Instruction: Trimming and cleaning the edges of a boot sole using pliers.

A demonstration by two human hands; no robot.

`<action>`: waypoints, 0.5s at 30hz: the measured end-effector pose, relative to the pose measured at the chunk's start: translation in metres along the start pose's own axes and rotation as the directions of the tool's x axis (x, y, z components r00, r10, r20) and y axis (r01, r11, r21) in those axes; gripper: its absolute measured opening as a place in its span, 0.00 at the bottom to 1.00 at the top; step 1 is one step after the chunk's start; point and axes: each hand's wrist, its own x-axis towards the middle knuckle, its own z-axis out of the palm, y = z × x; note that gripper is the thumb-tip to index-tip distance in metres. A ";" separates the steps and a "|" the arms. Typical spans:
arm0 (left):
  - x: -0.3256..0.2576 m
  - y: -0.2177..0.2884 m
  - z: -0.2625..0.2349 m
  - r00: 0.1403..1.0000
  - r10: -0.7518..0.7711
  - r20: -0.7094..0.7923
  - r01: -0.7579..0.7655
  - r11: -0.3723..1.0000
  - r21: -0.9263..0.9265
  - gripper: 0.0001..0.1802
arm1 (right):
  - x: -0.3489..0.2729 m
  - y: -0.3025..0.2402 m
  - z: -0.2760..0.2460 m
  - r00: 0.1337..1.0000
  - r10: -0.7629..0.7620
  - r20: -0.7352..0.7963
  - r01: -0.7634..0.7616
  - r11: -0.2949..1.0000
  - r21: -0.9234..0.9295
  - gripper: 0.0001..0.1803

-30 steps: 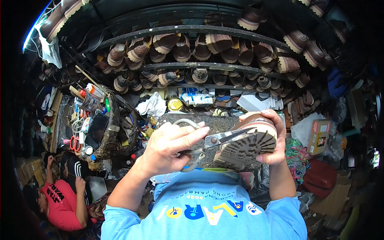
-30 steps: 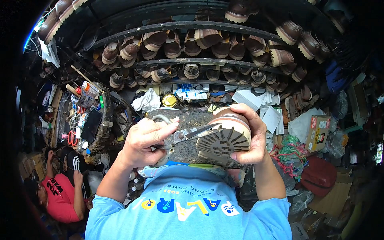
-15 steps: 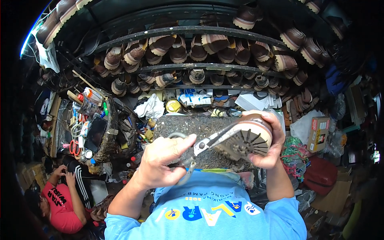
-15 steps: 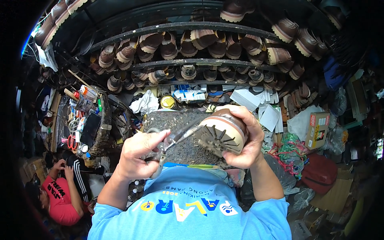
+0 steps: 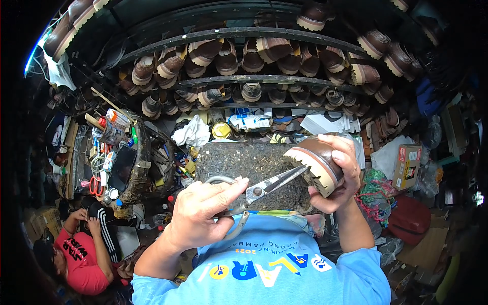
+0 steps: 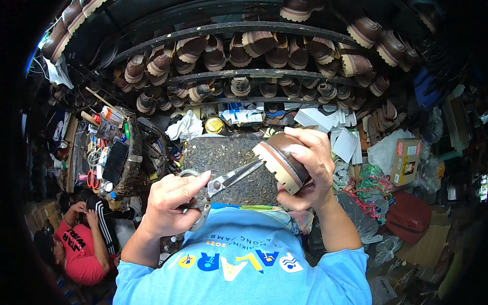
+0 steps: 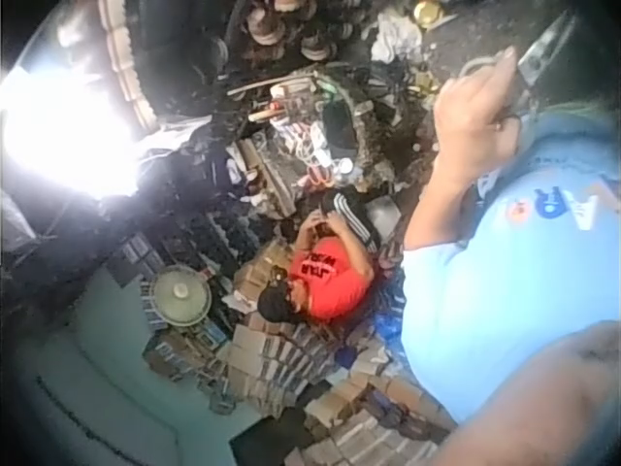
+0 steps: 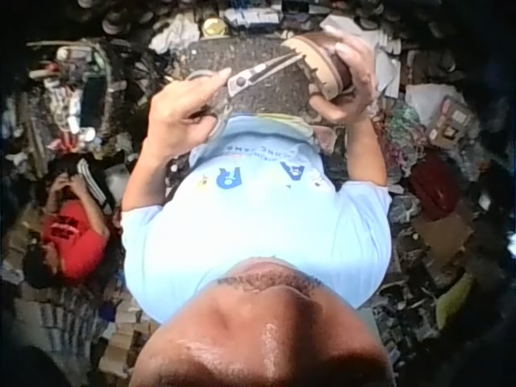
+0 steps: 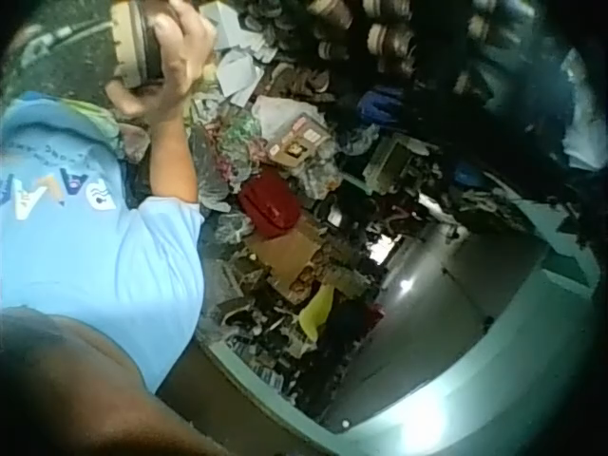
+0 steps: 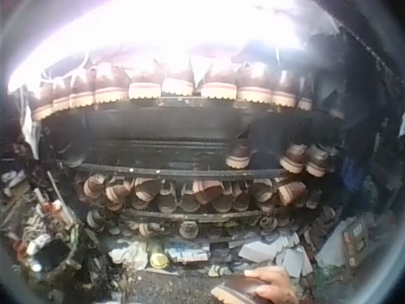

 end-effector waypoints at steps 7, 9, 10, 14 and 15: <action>-0.001 0.000 -0.002 0.999 -0.027 0.028 0.029 0.999 -0.045 0.41 | 0.000 -0.004 0.001 0.998 -0.055 -0.010 0.053 0.992 -0.119 0.43; -0.001 -0.001 -0.002 1.000 0.015 0.010 -0.015 0.999 0.035 0.41 | -0.001 -0.004 0.001 0.999 -0.051 0.002 0.050 0.987 -0.149 0.43; -0.001 -0.002 -0.001 0.999 0.042 -0.012 -0.040 0.995 0.095 0.40 | -0.001 -0.004 0.000 0.999 -0.051 0.002 0.050 0.988 -0.149 0.43; -0.003 -0.004 -0.005 0.997 0.074 -0.033 -0.068 0.987 0.145 0.38 | -0.005 -0.002 -0.001 0.999 -0.034 0.002 0.034 0.988 -0.151 0.40; -0.006 -0.006 -0.006 0.997 0.075 -0.030 -0.070 0.987 0.144 0.38 | -0.006 -0.001 -0.002 0.999 -0.033 -0.009 0.032 0.988 -0.149 0.39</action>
